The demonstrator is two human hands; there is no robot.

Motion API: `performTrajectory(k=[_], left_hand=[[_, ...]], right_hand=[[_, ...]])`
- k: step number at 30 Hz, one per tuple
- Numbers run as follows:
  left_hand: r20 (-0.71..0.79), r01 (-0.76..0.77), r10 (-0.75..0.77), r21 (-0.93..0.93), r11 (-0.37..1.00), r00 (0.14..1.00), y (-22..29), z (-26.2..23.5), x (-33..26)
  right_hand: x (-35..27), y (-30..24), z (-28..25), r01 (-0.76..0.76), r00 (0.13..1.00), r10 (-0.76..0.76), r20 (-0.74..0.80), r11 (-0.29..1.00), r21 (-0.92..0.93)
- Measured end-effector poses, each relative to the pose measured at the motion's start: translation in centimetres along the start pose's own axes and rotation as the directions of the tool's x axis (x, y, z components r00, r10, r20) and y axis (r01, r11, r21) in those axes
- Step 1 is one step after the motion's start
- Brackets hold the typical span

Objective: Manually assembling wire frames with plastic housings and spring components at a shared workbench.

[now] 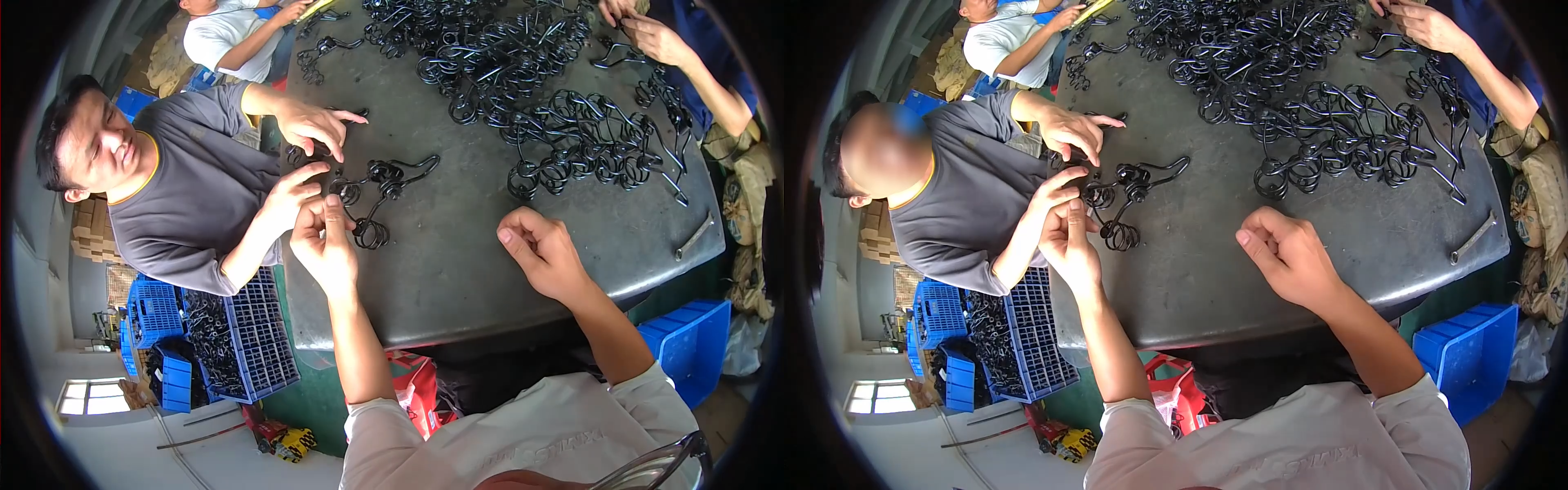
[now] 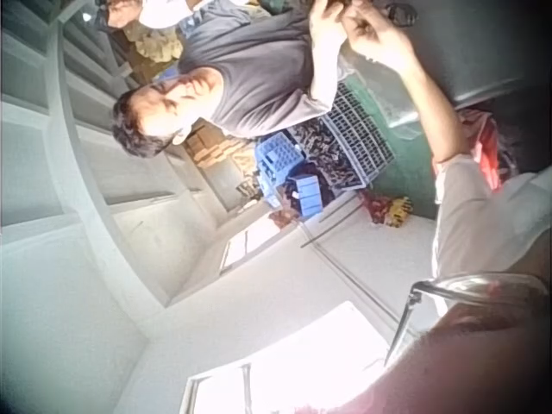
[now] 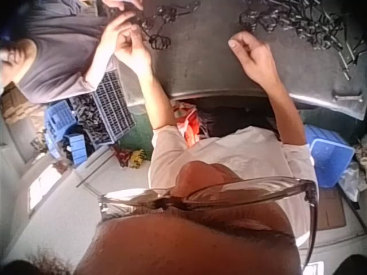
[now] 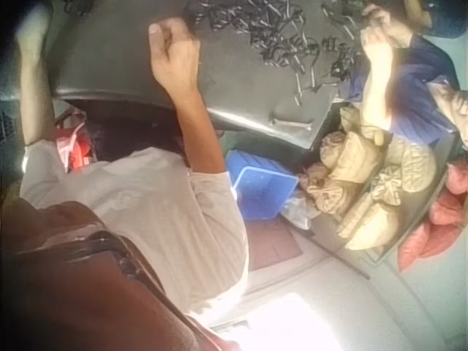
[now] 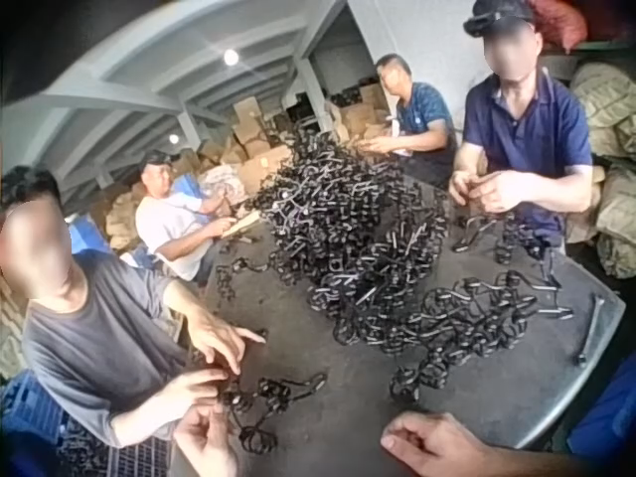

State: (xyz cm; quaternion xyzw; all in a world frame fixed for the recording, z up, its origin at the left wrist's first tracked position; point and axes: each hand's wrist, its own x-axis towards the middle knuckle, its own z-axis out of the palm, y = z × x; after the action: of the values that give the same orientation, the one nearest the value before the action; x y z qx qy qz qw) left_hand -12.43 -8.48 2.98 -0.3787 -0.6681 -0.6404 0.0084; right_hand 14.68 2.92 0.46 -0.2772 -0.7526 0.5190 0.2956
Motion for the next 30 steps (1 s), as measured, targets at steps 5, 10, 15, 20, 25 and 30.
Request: performTrajectory(k=[5,10,15,20,25,30], left_hand=[[-0.009,-0.012,0.012,-0.007,1.000,1.000,-0.2,0.2,0.1],[0.004,-0.012,0.012,-0.014,1.000,1.000,-0.4,0.1,0.0],[-0.063,-0.045,0.038,-0.113,0.993,0.997,0.3,0.5,0.1],[-0.204,-0.044,0.028,-0.072,0.996,0.979,0.6,-0.6,-0.1],[-0.262,-0.113,0.075,-0.133,0.985,0.962,1.0,-0.6,-0.3],[-0.277,-0.215,0.165,-0.159,0.964,0.946,1.0,-0.7,-0.9]], right_hand=[[0.0,-0.2,0.0,0.005,1.000,-0.005,0.002,1.000,-0.004],[-0.1,-0.3,0.0,0.005,1.000,-0.005,0.004,1.000,-0.016],[-0.1,-0.4,0.0,0.006,1.000,-0.006,0.011,1.000,-0.007],[-0.1,-0.4,0.1,0.021,1.000,-0.021,0.015,1.000,-0.019],[0.0,-0.7,0.1,0.021,1.000,-0.020,0.022,0.999,-0.030],[-0.1,-0.4,0.3,0.024,1.000,-0.023,0.019,0.999,-0.027]])
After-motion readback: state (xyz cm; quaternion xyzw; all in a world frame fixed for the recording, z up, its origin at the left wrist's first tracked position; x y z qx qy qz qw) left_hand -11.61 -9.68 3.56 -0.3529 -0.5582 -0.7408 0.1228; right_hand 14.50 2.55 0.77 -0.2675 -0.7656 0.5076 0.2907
